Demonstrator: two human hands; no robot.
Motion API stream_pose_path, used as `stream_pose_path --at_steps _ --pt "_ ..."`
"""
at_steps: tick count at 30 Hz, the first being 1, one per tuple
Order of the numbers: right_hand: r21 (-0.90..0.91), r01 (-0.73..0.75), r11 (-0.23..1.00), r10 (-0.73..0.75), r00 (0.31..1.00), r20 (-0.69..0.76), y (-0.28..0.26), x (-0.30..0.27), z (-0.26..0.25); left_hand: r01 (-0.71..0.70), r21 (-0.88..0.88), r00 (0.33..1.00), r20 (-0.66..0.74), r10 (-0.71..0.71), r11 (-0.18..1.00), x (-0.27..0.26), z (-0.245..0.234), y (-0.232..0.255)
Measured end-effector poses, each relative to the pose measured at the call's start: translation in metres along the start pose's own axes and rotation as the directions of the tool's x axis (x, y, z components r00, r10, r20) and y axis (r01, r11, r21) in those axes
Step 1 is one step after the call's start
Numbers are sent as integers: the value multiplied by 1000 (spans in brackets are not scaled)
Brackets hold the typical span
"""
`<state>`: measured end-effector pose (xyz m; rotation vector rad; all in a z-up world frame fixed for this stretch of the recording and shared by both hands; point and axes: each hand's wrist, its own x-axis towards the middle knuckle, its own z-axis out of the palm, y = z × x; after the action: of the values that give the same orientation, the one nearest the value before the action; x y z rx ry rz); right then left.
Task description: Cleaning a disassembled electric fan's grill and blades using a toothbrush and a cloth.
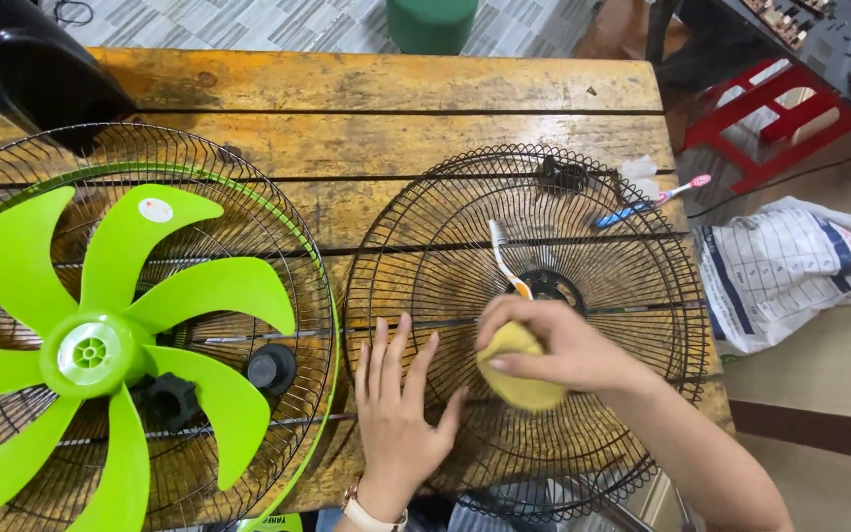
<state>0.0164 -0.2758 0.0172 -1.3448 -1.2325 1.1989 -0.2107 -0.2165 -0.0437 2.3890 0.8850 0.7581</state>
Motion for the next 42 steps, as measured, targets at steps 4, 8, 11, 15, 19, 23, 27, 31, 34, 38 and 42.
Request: stream_pose_path --at_steps 4,8,11,15,19,23,27,31,34,38,42 --pt "-215 -210 954 229 971 68 -6 20 26 36 68 999 22 -38 997 -4 5 -6" --pt "-536 -79 840 73 997 -34 -14 32 40 37 19 999 30 -38 999 -2 -1 -3" --pt "-618 -144 773 188 982 7 -8 36 40 20 27 999 35 -21 999 -1 -2 -3" --pt "-625 -191 757 212 976 -42 -8 37 37 35 29 999 35 -36 999 -2 -2 -3" --pt "-630 -213 747 206 975 -85 0 38 34 58 16 998 29 -59 998 -3 -2 -1" --pt "-629 -220 745 199 974 -105 -6 37 38 80 -8 996 30 -80 997 -4 -1 -1" --pt "-653 -292 699 262 954 -146 -11 38 40 89 -37 996 25 -88 995 -4 -2 0" --pt "-693 -333 640 295 939 -178 -15 36 40 98 -34 995 31 -97 995 -4 -1 -1" --pt "-690 -345 636 305 934 -187 -14 35 36 101 -43 995 24 -101 994 -4 0 -1" --pt "-704 -383 598 344 916 -206 -17 35 34 91 -37 996 21 -90 995 -5 0 -1" --pt "-713 -346 609 288 935 -208 -12 31 30 95 -41 995 23 -94 995 -5 1 -2"
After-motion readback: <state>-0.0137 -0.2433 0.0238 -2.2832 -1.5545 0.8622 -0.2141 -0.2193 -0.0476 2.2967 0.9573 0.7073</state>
